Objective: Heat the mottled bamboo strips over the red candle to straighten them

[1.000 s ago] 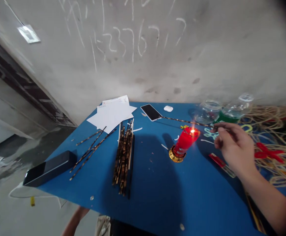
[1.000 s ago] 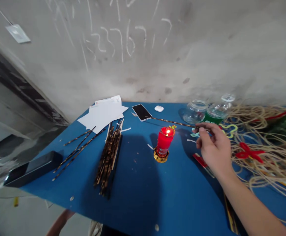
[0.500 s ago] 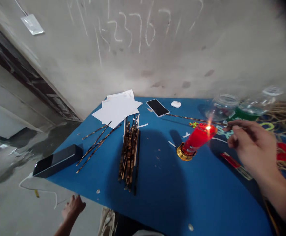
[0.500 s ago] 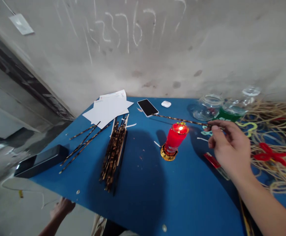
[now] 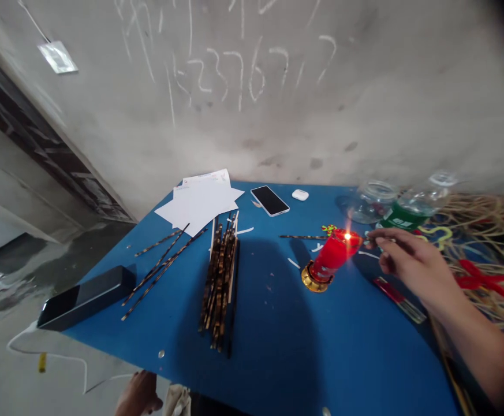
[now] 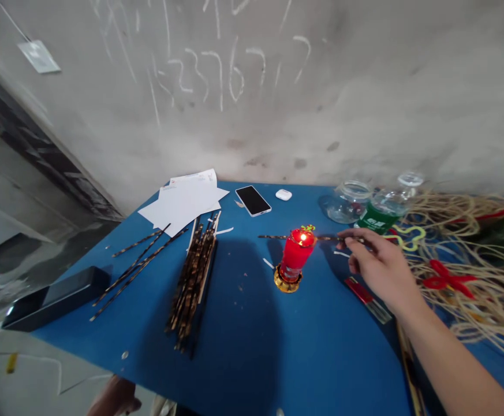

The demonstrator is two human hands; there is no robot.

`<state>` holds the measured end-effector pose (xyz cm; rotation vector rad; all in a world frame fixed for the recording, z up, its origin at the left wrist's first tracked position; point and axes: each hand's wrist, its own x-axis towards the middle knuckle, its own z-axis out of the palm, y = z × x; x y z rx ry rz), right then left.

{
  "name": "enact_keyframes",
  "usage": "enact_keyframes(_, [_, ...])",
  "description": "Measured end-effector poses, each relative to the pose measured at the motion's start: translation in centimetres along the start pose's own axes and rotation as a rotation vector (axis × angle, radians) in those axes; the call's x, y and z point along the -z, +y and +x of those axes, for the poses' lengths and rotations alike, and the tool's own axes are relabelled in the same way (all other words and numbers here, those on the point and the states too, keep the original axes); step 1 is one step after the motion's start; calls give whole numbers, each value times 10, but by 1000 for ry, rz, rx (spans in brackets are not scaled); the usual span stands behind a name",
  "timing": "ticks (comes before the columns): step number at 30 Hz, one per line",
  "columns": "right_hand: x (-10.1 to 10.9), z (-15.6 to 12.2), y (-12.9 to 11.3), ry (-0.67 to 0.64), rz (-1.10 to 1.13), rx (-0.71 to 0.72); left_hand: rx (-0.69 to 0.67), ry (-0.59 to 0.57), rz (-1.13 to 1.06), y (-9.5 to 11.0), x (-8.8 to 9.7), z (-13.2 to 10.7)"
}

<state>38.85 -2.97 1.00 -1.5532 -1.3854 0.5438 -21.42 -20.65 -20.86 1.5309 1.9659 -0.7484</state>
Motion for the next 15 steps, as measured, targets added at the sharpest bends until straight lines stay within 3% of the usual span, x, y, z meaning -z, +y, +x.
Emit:
enact_keyframes(4, [7, 4, 4, -188, -108, -68, -80, -12, -82, 5, 13, -14])
enact_keyframes(10, [16, 2, -6, -267, -443, -78, -325, 76, -327, 11, 46, -52])
enact_keyframes(15, [20, 1, -5, -265, -619, -39, -274, 42, -549, 25, 65, -89])
